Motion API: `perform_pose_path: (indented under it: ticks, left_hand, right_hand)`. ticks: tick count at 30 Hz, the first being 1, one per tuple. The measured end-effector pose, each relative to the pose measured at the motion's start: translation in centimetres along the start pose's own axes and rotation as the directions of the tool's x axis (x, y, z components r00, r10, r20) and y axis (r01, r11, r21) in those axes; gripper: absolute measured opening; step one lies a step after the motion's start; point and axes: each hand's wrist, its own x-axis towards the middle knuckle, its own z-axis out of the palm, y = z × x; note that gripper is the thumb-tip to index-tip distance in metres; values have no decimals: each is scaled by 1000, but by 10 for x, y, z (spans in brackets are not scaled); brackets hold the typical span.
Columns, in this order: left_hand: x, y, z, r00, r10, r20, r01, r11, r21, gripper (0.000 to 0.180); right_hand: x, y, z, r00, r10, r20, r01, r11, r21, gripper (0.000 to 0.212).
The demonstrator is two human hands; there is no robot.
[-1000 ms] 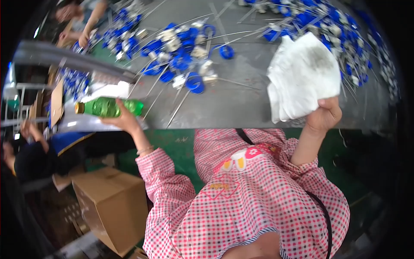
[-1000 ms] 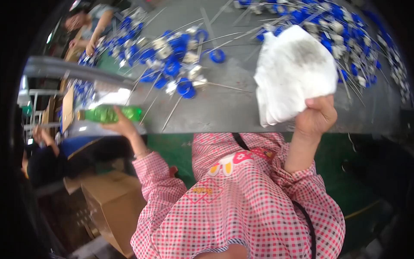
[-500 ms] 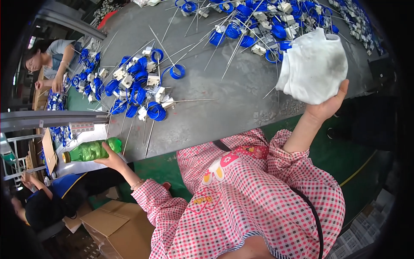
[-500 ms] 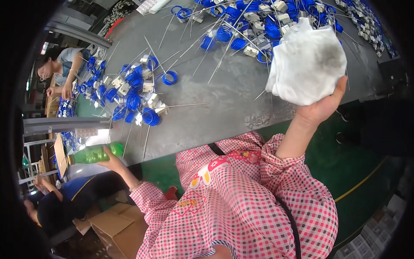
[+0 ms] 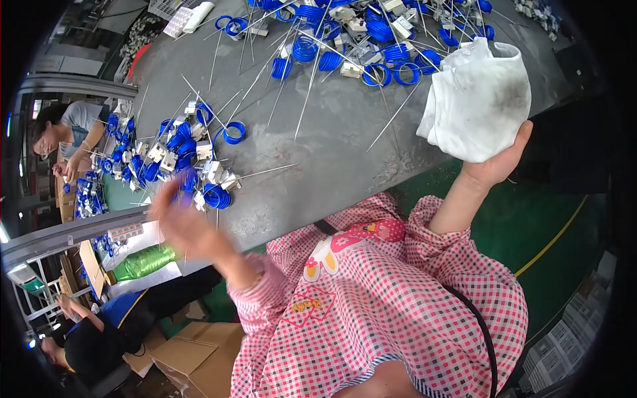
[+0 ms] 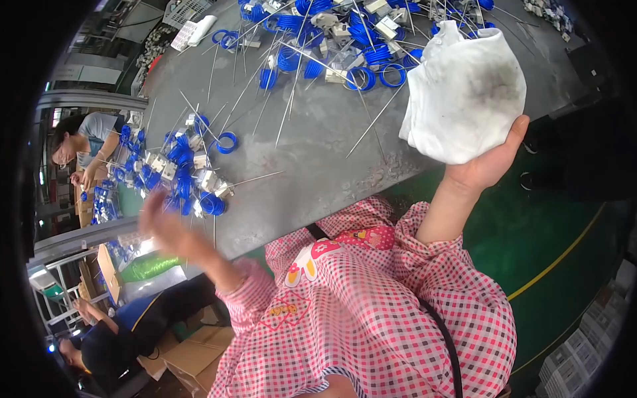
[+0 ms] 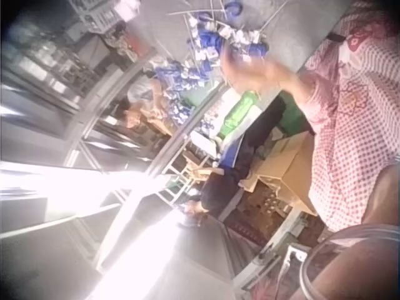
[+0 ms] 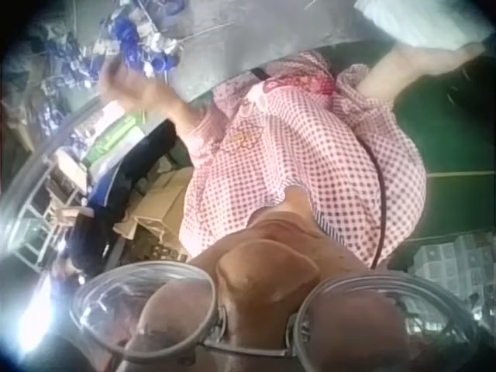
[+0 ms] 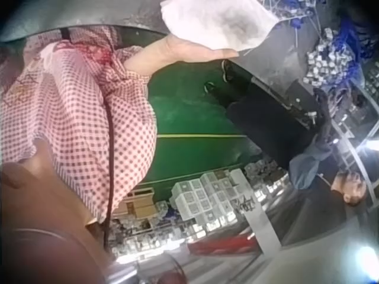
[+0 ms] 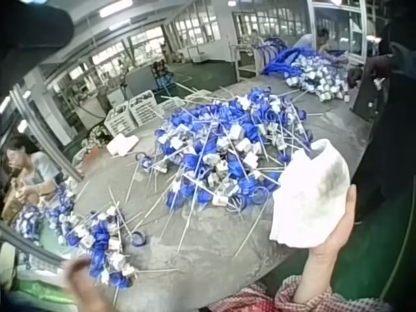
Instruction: Assembling and cleaning small electronic components at a factory workbench using a cloth and coiled wire.
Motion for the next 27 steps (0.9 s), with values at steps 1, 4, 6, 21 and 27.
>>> perform_pose_path:
  ticks: [1, 4, 6, 21, 27]
  left_hand:
    - [-3, 28, 41, 931, 84, 356, -65, 996, -66, 23]
    - [-23, 43, 129, 506, 173, 845, 74, 967, -242, 49]
    - [-35, 25, 185, 653, 230, 721, -99, 970, -221, 55]
    - [-56, 15, 145, 718, 8, 696, 92, 990, -106, 35]
    - [-53, 0, 99, 727, -89, 680, 474, 782, -404, 37]
  right_hand:
    - [-1, -1, -1, 1000, -9, -2, 9, 1000, -4, 48]
    - [-5, -1, 4, 999, 24, 29, -26, 998, 62, 49]
    - [-10, 0, 13, 999, 32, 2, -32, 998, 50, 49]
    - [-14, -3, 9, 999, 50, 12, -51, 996, 68, 49]
    - [-14, 23, 15, 991, 134, 5, -134, 987, 85, 50]
